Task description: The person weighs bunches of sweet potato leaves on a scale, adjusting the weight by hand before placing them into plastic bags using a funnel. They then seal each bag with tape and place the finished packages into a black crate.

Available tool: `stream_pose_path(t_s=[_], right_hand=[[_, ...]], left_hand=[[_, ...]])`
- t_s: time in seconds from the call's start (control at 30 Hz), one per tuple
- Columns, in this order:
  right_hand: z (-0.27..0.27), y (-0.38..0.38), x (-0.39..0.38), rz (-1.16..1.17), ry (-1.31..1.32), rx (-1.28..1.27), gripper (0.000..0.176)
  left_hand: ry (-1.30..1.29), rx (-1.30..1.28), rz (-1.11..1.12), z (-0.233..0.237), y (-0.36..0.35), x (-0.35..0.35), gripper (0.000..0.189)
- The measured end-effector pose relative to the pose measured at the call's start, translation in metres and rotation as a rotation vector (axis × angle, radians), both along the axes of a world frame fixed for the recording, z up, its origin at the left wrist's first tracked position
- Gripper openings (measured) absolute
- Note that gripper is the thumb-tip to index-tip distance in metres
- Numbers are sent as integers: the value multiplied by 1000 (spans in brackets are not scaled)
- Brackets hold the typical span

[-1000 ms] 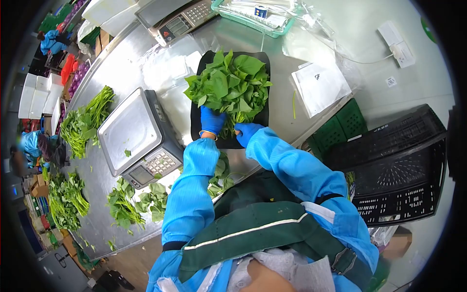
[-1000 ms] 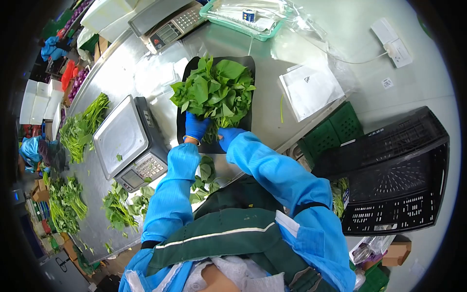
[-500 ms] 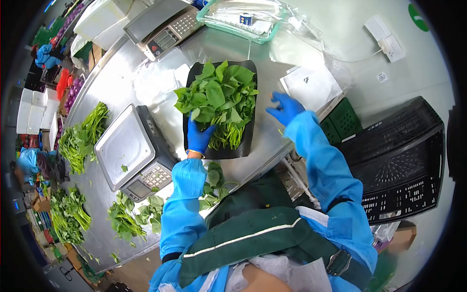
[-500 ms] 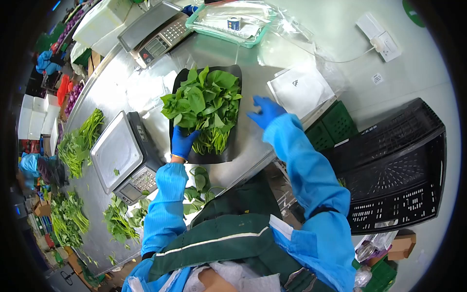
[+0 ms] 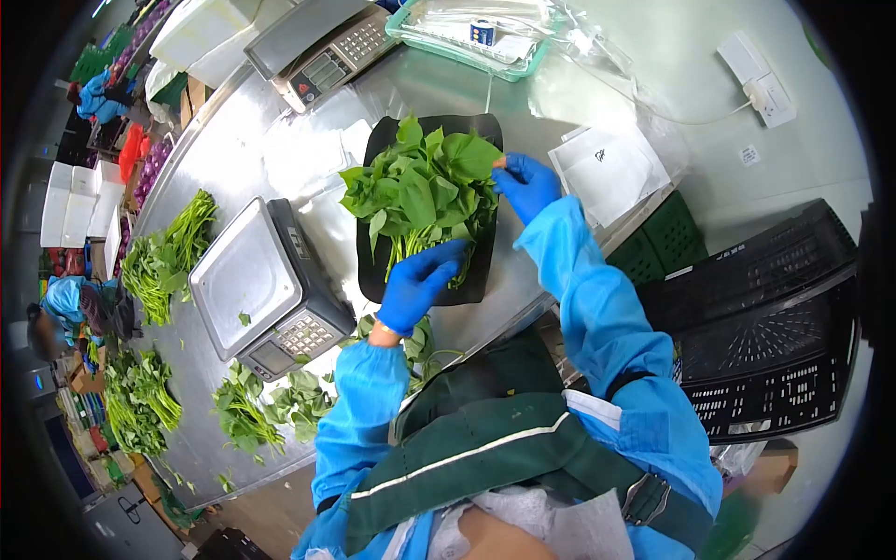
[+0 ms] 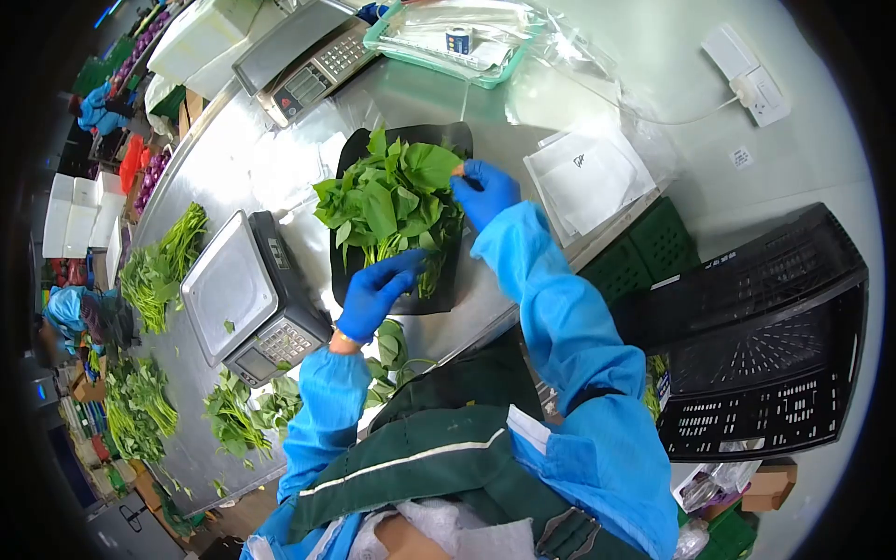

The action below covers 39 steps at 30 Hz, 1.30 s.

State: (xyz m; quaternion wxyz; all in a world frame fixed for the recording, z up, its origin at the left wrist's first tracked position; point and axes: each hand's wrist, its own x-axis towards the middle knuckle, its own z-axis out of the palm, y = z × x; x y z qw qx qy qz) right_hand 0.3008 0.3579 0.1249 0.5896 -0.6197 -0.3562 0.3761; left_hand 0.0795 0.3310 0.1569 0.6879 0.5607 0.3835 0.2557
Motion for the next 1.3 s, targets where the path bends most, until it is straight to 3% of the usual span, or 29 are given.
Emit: stream_pose_path(t_s=[0.07,0.13,0.2,0.27,0.33,0.43,0.67,0.73,0.93,1.03,1.13,1.2,1.3], right_hand=[[12,-11,-15,-28,93,-20,13],[1,-21,-20,-33,-2,-44,11],[-19,-33,-18,86,-258,-188,11],[-23,-45,-20,113,-287,-277,13],[-22,-57,-30,254,104,-464,14],[-25,-67,-42,372,256,-561,18],[-10,-68,-52,409,291,-537,21],[-12,-66,-57,405,329,-559,22],[-21,-66,-84,506,312,-582,19],[-35,-66,-91,450,311,-573,16],[-33,-61,-94,311,339,-566,14],[-35,-65,-91,207,401,-560,14],[-38,-80,-66,83,535,-387,15]], left_hand=[[-46,56,5,-11,10,25,31],[-87,109,2,-33,29,34,30],[84,187,129,-65,54,31,27],[72,237,208,-82,72,27,24],[24,196,233,-85,75,23,22],[-6,70,318,-89,75,22,20],[-39,179,389,-78,54,22,20],[166,224,439,-68,36,14,23],[153,-107,314,-60,23,4,21],[150,-66,260,-74,24,-2,19],[123,35,394,-75,18,-1,18],[19,-4,680,-61,11,-4,19],[30,2,669,-62,10,-22,18]])
